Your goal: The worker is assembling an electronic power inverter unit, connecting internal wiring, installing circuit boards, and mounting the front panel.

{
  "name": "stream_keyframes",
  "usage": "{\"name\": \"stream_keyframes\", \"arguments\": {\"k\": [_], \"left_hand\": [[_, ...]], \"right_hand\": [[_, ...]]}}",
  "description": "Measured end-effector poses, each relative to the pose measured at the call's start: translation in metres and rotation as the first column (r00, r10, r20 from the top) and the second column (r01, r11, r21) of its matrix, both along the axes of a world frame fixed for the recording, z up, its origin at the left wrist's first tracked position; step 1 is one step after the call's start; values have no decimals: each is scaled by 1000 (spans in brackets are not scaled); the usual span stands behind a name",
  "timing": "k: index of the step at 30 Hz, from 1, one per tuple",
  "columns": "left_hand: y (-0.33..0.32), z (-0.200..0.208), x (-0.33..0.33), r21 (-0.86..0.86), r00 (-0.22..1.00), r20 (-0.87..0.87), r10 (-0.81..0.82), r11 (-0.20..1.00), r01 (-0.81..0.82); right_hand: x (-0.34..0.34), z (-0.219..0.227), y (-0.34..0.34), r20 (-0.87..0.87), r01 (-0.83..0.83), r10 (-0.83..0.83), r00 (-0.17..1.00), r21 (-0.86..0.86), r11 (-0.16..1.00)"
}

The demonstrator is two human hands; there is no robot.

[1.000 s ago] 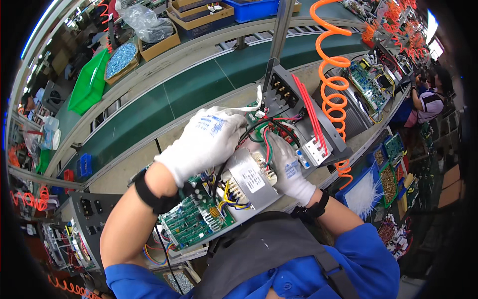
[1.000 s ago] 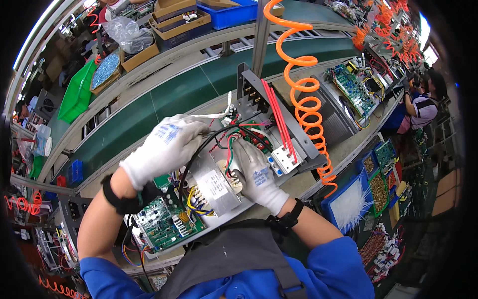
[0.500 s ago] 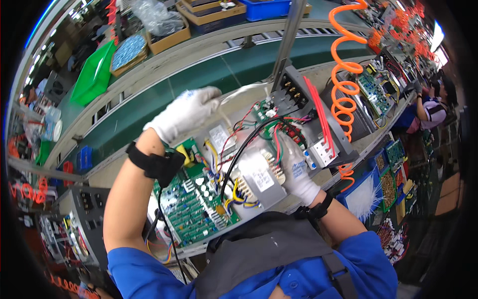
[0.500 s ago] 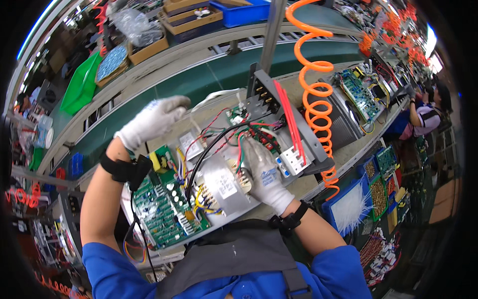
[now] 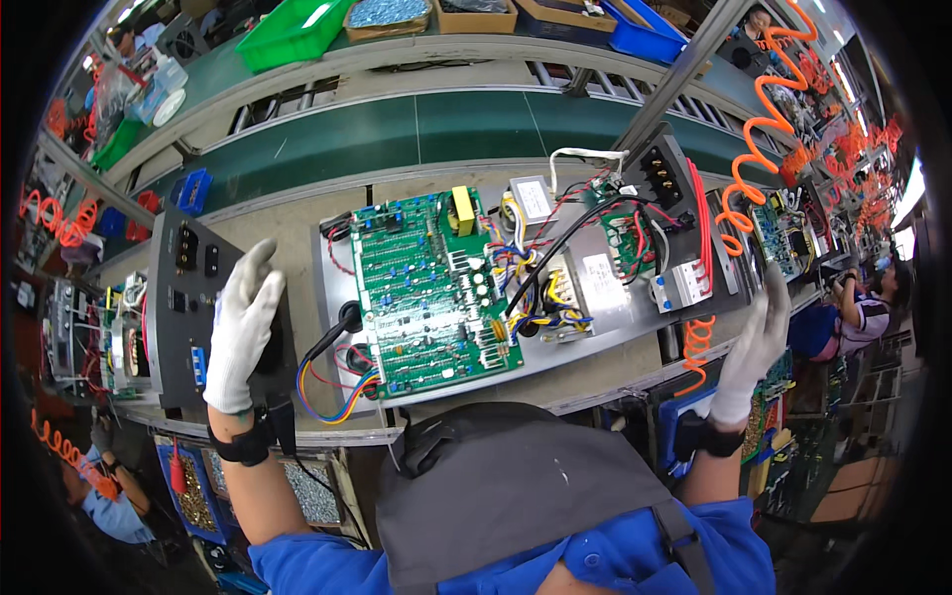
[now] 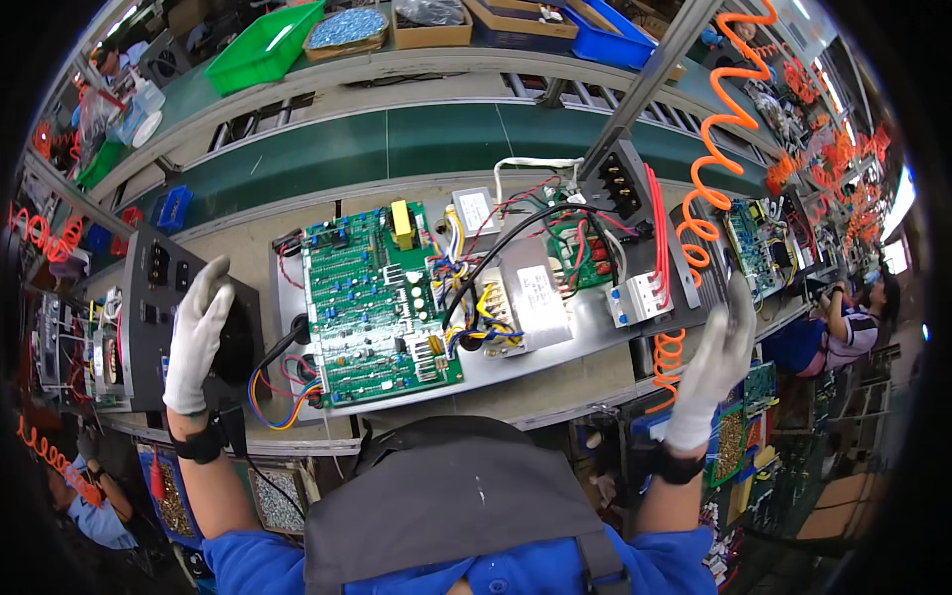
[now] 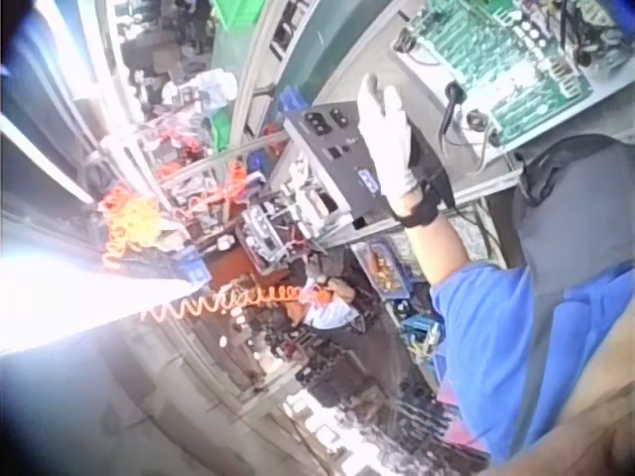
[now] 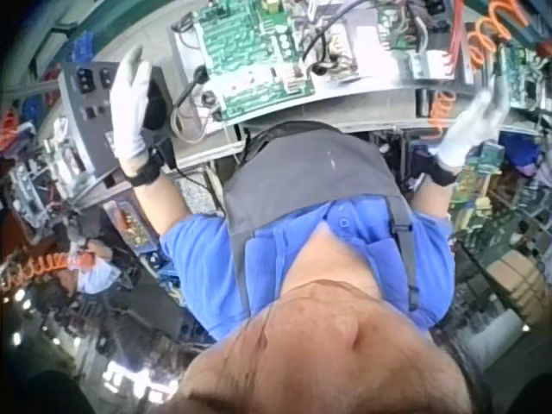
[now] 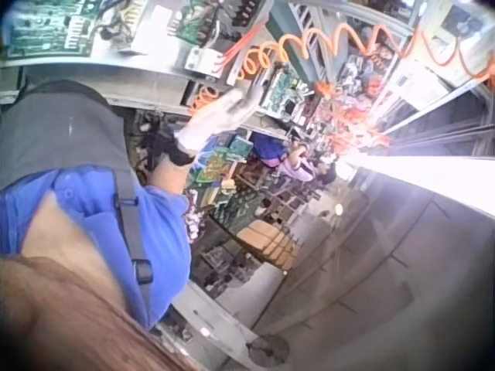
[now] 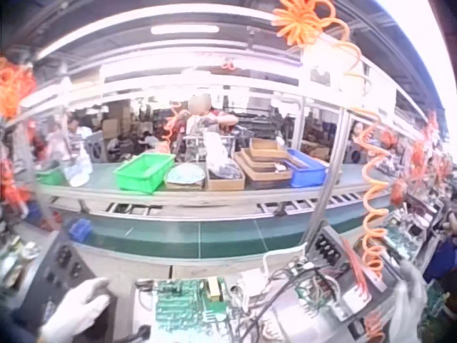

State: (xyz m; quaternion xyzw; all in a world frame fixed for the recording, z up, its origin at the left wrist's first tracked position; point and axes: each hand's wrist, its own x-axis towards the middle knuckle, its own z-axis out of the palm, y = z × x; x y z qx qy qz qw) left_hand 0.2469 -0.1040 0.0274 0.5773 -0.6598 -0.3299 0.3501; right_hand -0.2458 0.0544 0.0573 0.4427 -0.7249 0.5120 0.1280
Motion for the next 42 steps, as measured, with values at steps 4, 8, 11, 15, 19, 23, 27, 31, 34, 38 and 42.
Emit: {"name": "stream_keyframes", "arguments": {"k": [4,8,11,15,19,23,27,31,34,38,42], "left_hand": [[17,-43,42,134,999,-32,9,991,-4],[-6,-55,26,252,995,-35,-96,962,102],[-42,-50,-7,112,977,53,-205,974,198],[-83,-56,-24,66,941,96,-324,946,319],[-108,-77,2,281,942,-271,-198,920,275],[-97,-96,-6,362,882,-454,-130,877,316],[-68,-89,-28,414,802,-596,35,870,269],[-29,-81,-56,409,807,-580,106,896,176],[8,-87,-59,130,995,51,-82,989,75],[36,-85,-98,180,927,-361,100,983,-35],[53,-97,-95,402,749,-581,318,913,-75]], "right_hand": [[-25,-22,-22,141,-31,14,990,119,992],[-43,-30,-16,343,-132,108,933,49,990],[-44,-29,-15,166,-31,8,986,135,990],[-31,-26,-22,227,-50,27,974,95,994],[-62,-50,-12,657,-247,379,652,-288,925],[-56,-45,-25,691,-218,283,665,-183,959],[-68,-38,-54,629,-236,268,730,-136,962],[-122,-66,-125,548,-319,355,757,-164,933],[-129,-55,-189,655,-388,557,511,-402,829],[-181,-79,-261,535,-486,559,633,-287,825],[-189,-80,-302,441,-467,485,755,-159,870]]}}
